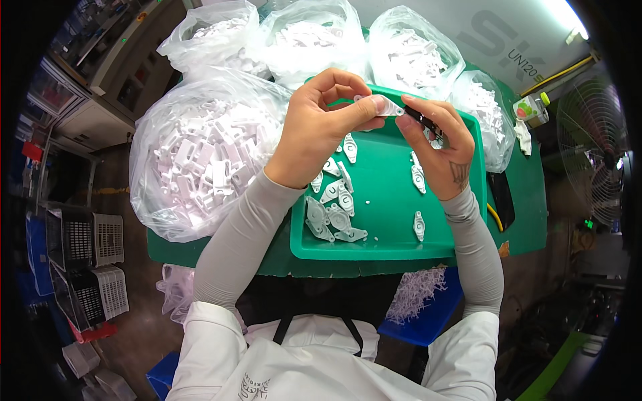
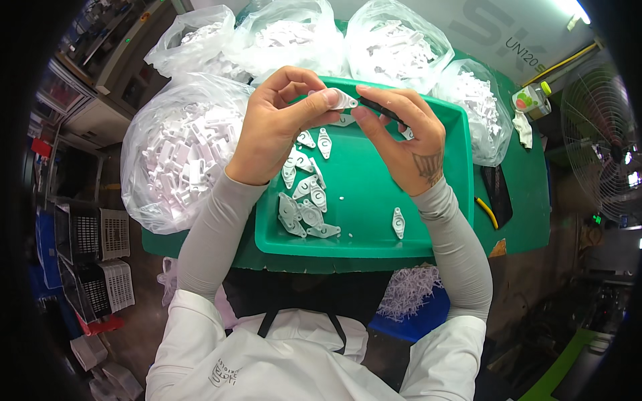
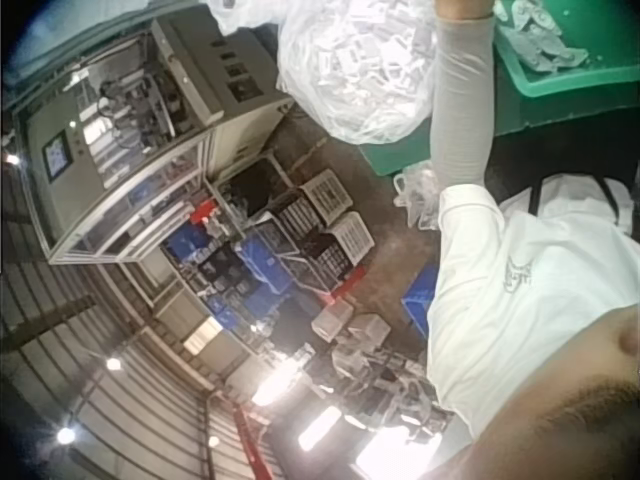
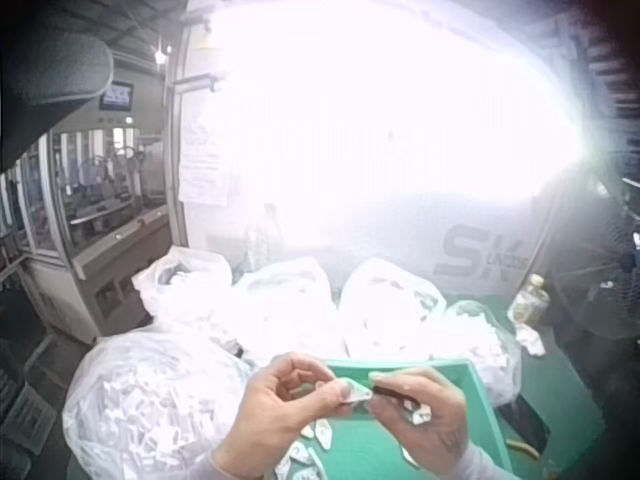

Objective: The person assembles small white plastic lighting components by hand at a workstation.

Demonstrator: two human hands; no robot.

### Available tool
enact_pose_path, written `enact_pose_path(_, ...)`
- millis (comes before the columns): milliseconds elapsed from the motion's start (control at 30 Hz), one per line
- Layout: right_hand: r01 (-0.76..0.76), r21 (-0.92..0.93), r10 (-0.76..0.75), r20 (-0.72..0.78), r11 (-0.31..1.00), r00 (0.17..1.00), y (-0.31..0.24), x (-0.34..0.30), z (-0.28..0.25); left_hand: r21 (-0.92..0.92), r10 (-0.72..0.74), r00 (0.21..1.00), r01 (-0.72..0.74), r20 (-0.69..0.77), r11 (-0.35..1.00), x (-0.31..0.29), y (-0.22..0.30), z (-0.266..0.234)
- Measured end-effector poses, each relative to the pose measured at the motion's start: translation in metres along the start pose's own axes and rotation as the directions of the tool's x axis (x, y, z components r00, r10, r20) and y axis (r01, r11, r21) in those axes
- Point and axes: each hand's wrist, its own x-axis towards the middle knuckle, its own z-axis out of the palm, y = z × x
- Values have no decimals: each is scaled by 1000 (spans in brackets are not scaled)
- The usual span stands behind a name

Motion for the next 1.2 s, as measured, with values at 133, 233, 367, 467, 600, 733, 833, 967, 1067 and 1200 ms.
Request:
enact_pose_path(133, -1, 9, 1, 3, 1000, 1000, 0, 0, -1, 12, 7, 1000, -7, -3, 1000, 0, 0, 1)
enact_pose_path(233, 6, -8, -6, 8, 1000, 1000, 2, -1, -1, 11, 6, 1000, -6, 2, 1000, 0, 0, 1)
enact_pose_path(367, -8, 19, 8, 8, 1000, 1000, 1, -1, 1, 26, 3, 1000, -3, 0, 1000, 0, -1, -1)
enact_pose_path(467, -17, 33, 16, 10, 999, 1000, 1, -1, 0, 22, 6, 1000, -6, 7, 1000, 1, -1, 0)
enact_pose_path(600, -11, 42, 11, 20, 999, 1000, 2, -1, -2, 20, 8, 1000, -8, 16, 1000, 2, -1, 1)
enact_pose_path(733, -6, 42, 5, 27, 999, 1000, 2, 0, -2, 21, 13, 1000, -14, 21, 1000, 1, -1, 0)
enact_pose_path(833, -29, 47, 28, 25, 998, 999, 2, 0, -1, 44, 10, 998, -13, 66, 999, 1, 0, -1)
enact_pose_path(967, -43, 59, 42, 21, 997, 999, 1, 1, -3, 38, -6, 997, 3, 80, 999, 1, 0, 1)
enact_pose_path(1067, -70, 67, 69, 17, 995, 997, -1, 0, -3, 32, -11, 997, 8, 80, 999, 1, 0, 2)
enact_pose_path(1200, -89, 69, 88, 20, 994, 996, -2, 0, -3, 23, -16, 996, 14, 86, 1000, 0, 1, 2)
